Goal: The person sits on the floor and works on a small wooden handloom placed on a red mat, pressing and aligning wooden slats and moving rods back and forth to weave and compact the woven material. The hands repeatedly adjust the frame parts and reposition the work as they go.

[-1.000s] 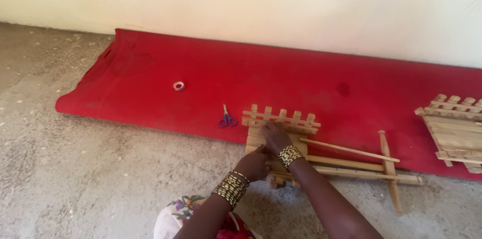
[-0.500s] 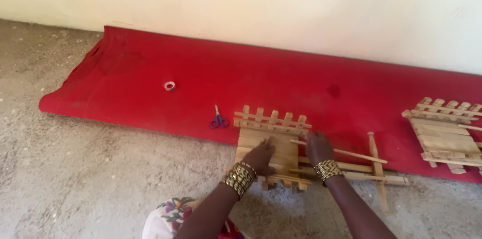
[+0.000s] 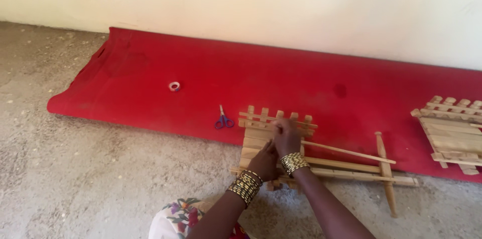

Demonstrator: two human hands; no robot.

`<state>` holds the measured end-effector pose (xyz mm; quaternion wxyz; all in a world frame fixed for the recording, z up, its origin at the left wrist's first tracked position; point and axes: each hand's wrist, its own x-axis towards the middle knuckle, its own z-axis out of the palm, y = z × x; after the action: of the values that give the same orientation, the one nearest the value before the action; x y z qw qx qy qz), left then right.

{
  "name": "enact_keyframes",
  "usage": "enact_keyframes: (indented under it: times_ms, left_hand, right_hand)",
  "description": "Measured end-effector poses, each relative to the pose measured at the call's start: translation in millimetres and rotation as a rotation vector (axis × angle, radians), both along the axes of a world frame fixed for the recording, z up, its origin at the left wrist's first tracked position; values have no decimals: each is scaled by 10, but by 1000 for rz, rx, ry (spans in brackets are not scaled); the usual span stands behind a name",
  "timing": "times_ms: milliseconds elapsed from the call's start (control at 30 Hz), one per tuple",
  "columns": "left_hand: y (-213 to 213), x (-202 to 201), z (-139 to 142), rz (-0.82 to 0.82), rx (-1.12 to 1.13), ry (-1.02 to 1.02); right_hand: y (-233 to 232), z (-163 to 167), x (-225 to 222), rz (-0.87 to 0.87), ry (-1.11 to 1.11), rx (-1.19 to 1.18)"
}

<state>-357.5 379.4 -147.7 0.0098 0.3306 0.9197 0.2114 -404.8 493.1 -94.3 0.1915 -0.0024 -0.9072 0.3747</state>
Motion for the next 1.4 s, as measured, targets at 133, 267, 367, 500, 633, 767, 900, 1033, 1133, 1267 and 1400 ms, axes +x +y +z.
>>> enact_keyframes:
  times_ms: [133,267,367,500,633,767,900,1033,1133,1267,1400]
  left_hand:
    - [-270,-120,-152,22,-74,-56]
    - [-629,-65,-266,95,146,-104]
    - [-780,-80,-260,59,21,-22]
    - [-854,-98,-230,44,129,-64]
    - [-763,-162,-152,205,230,-279]
    - [-558,-530,73,531,557,42]
    - [-806,-1034,271,629,678,502]
    - [-1066,-1256,281,517,827,173]
    - [-1128,-1356,247,481,814,141]
    - [-1302,-1411,188,460,783,185]
    - [-1401,-1450,104,518,743,93]
  right_hand:
    - [-235,18,-123,-130,287,124]
    - [-350,-103,-114,-222,347,76]
    - [-629,-289,-170,-145,221,183]
    - [-1000,-528,-455,-19,97,198]
    - [-793,-601,-659,226,227,346]
    - [-217,-476,-727,27,239,364]
    - [287,-363,-599,-233,201,220]
    - [226,-385,-663,-293,230,82]
    - [-83,-399,-824,-269,234,31]
    - [-469,-368,-900,-141,276,58]
    - [-823,-479,-932,-50,252,119]
